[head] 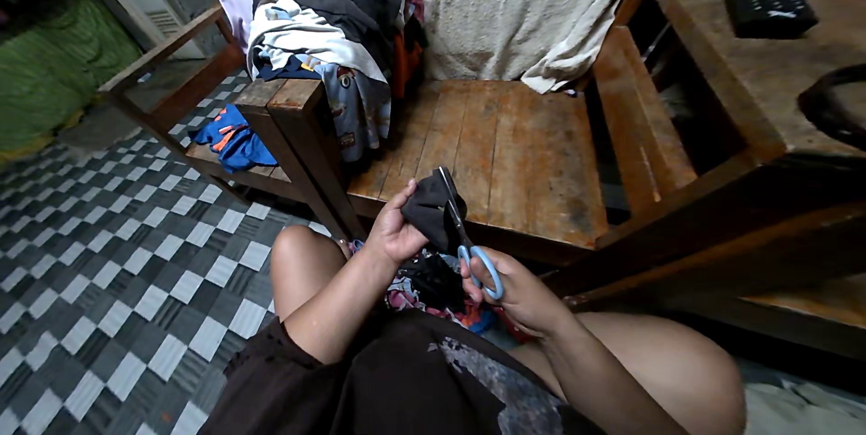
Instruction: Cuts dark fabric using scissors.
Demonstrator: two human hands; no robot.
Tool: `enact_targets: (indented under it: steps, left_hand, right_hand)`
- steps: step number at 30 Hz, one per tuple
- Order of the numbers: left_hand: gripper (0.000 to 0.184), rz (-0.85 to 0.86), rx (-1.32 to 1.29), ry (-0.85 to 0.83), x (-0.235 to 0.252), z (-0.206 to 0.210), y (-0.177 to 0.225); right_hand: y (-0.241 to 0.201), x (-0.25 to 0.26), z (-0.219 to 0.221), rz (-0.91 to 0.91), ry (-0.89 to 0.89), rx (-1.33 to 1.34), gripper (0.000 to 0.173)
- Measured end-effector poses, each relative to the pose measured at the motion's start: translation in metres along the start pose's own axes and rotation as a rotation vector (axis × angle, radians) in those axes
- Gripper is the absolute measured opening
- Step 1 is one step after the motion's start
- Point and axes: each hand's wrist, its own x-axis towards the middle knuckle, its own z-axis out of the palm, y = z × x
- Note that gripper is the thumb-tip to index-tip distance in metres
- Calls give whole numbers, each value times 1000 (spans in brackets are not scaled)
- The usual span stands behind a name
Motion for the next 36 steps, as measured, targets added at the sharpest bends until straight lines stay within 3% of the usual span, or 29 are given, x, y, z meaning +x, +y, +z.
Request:
enact_targets:
  steps: [5, 9, 13, 16, 22, 36]
  left_hand:
    - [16, -79, 39, -61, 0, -6, -3]
    - [13, -5, -3, -38, 0, -6, -2]
    - [11, -79, 14, -204, -1, -15, 1]
    - [11, 6, 106, -229, -5, -13, 4]
    - [21, 242, 400, -75, -18, 3, 12]
    - [19, 255, 657, -8, -29, 22, 13]
  right_hand:
    - [0, 0, -1, -7, -19, -31, 14]
    - [1, 1, -1, 7, -25, -27, 15]
    - [1, 0, -2, -2, -34, -52, 16]
    - [1, 0, -2, -8, -40, -40, 17]
    - [5, -2, -6, -50, -92, 34, 34]
    - [9, 0, -10, -117, -169, 72, 43]
